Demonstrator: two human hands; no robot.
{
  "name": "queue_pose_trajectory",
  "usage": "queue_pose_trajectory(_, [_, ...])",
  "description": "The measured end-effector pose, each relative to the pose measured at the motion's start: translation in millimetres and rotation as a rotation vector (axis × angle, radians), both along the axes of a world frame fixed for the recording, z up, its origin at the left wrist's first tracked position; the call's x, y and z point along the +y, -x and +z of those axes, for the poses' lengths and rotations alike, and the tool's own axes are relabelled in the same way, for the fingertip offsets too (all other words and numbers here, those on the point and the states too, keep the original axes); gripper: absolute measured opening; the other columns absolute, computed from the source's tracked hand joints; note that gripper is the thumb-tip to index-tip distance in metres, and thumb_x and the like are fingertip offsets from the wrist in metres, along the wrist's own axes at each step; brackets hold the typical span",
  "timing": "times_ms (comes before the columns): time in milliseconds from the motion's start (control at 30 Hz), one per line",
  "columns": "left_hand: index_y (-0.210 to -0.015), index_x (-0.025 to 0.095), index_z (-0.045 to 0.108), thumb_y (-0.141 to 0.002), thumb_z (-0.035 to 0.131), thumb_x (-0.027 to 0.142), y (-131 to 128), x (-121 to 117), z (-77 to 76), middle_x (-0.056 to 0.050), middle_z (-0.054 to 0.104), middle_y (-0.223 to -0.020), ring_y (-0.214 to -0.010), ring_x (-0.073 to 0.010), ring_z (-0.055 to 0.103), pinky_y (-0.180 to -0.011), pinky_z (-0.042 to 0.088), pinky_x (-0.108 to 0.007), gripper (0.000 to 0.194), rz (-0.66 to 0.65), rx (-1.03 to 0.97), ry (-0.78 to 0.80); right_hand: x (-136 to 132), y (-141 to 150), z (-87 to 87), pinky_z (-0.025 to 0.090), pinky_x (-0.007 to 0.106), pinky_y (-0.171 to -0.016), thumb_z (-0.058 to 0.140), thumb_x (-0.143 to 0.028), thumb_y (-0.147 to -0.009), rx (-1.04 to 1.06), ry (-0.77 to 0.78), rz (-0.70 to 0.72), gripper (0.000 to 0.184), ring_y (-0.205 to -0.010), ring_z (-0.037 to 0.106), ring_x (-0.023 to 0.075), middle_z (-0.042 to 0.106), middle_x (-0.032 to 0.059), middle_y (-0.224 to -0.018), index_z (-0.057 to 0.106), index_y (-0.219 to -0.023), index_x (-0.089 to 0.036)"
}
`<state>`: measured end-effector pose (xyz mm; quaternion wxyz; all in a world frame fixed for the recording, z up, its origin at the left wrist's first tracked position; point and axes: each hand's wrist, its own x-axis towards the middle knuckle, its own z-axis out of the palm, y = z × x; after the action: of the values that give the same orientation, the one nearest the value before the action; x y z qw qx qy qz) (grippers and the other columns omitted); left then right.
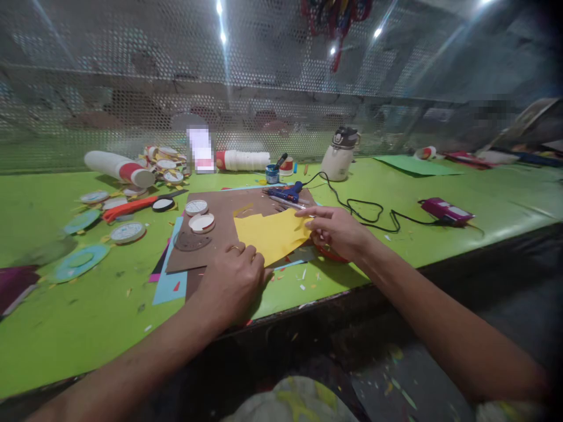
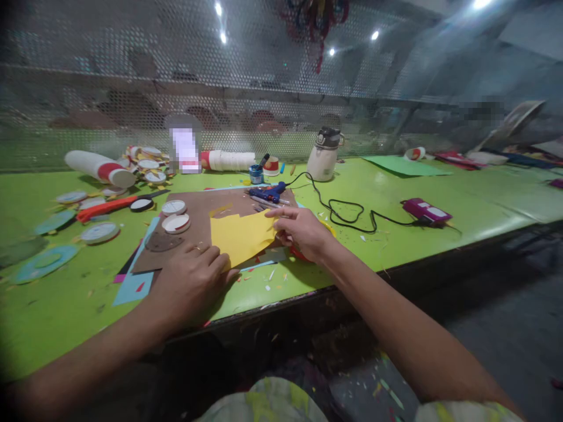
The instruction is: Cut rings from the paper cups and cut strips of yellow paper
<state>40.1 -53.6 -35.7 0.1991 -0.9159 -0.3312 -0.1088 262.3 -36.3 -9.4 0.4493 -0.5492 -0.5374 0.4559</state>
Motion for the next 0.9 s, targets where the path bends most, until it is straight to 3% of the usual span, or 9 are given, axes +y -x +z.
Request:
queue_pose_trajectory(200, [-0.071,0.017,0.059,-0.084,0.048,0.012,-4.5,3.5,5.4,-0.008,0.059,-0.067,-0.066,-0.0254,0.056,-0.059,0.037,-0.037,0.018,0.012,-0.025,-0.068,-5.0,15.0,18.5,0.025,0.019,-0.04,0.061,-0.011,-0.064,0.275,-0.036,-0.022,0.026,-0.039,0.033,0.0038,0.042,-0.0091,-0.047,0.065,-0.089,-0.009])
queue_pose_trajectory(433, [-0.071,0.017,0.058,-0.083,0.049,0.01,-1.7,4.4,10.6,-0.008,0.06,-0.068,-0.065,-0.0251,0.056,-0.059,0.038,-0.037,0.017,0.061,-0.064,-0.089,-5.5,20.3,22.0,0.038,0.019,-0.048,0.062,-0.017,-0.07,0.344,-0.147,0.013,0.016,-0.05,0.05,0.0056,0.056,-0.0028,-0.063,0.067,-0.085,-0.013])
queue_pose_trajectory(567, [-0.072,0.017,0.058,-0.084,0.047,0.014,-3.1,6.4,10.3,-0.008,0.06,-0.07,-0.066,-0.0255,0.057,-0.058,0.038,-0.037,0.017,0.091,-0.12,-0.053,-4.9,13.6,30.8,0.047,0.022,-0.055,0.058,-0.031,-0.081,0.23,-0.176,0.145,0.022,-0.059,0.061,0.01,0.066,0.0011,-0.07,0.067,-0.093,-0.015])
queue_pose_trajectory(667, [-0.073,0.017,0.059,-0.083,0.049,0.015,-5.0,6.3,8.8,-0.008,0.061,-0.071,-0.067,-0.0258,0.057,-0.057,0.038,-0.036,0.014,0.103,-0.133,-0.043,-2.0,3.5,46.5,0.046,0.021,-0.043,0.071,-0.031,-0.074,0.031,-0.109,0.28,0.031,-0.047,0.06,0.0116,0.068,0.0002,-0.058,0.065,-0.1,-0.016])
queue_pose_trajectory(800, [-0.072,0.017,0.058,-0.08,0.053,0.015,-6.7,5.9,7.2,-0.007,0.061,-0.071,-0.066,-0.0254,0.057,-0.055,0.036,-0.035,0.01,0.076,-0.131,-0.063,2.4,-8.0,67.8,0.042,0.018,-0.035,0.08,-0.019,-0.063,-0.194,-0.002,0.419,0.018,-0.036,0.056,0.01,0.065,-0.0009,-0.046,0.07,-0.077,-0.013])
queue_pose_trajectory(900, [-0.072,0.017,0.058,-0.083,0.049,0.014,-5.7,6.9,10.1,-0.007,0.061,-0.07,-0.067,-0.0256,0.057,-0.056,0.035,-0.036,0.015,0.071,-0.133,-0.096,3.1,-11.4,72.3,0.043,0.017,-0.038,0.079,-0.019,-0.064,-0.236,-0.006,0.415,0.012,-0.037,0.055,0.0082,0.065,0.0005,-0.045,0.07,-0.064,-0.011])
